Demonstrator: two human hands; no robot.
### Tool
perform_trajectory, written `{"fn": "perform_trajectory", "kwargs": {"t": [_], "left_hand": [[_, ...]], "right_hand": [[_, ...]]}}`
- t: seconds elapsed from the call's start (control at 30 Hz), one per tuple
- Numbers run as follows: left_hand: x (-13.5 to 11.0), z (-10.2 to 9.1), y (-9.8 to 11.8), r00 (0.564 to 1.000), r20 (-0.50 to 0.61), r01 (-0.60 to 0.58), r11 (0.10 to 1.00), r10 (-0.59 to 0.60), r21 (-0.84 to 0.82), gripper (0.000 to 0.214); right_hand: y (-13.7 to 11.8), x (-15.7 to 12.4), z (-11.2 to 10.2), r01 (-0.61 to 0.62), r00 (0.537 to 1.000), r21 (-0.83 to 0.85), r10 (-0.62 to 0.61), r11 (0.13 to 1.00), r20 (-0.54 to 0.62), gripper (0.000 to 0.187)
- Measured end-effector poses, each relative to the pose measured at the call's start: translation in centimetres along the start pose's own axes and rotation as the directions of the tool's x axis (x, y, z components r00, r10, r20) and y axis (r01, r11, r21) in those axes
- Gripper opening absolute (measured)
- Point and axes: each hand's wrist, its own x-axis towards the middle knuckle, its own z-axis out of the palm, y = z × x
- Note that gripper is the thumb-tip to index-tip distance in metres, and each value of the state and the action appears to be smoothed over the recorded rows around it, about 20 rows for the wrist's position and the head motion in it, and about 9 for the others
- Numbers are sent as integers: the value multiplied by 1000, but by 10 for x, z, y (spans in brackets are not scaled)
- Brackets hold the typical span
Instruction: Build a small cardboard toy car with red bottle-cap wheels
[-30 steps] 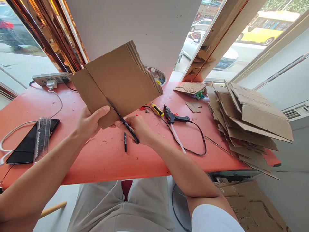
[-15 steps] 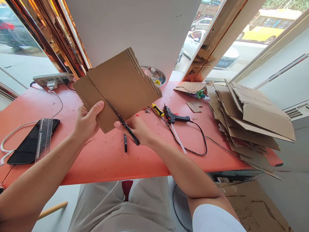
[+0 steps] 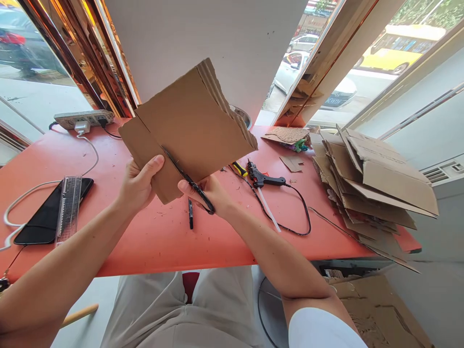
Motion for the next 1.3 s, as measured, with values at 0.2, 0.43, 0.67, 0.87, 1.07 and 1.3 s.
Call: {"fn": "perform_trajectory", "kwargs": {"t": [0.2,0.43,0.67,0.87,1.07,1.3], "left_hand": [[-1,5,1,1000,26,-10,1000,9,15,54],[-1,5,-2,1000,-1,-27,999,27,30,58],[0,5,-3,1000,3,7,999,-7,-48,56],[0,6,0,998,37,57,991,-53,-119,54],[0,5,1,997,27,69,993,-66,-92,55],[5,3,-5,995,-12,101,988,-103,-113,58]], "right_hand": [[-7,4,2,38,998,-12,-39,999,-51,80],[-8,0,2,21,997,16,-20,1000,-72,76],[11,4,5,45,998,78,-43,996,-34,73],[25,10,18,36,997,194,-22,980,-77,76],[34,12,23,39,997,207,-24,978,-77,76],[25,14,19,24,998,208,-11,978,-65,80]]}}
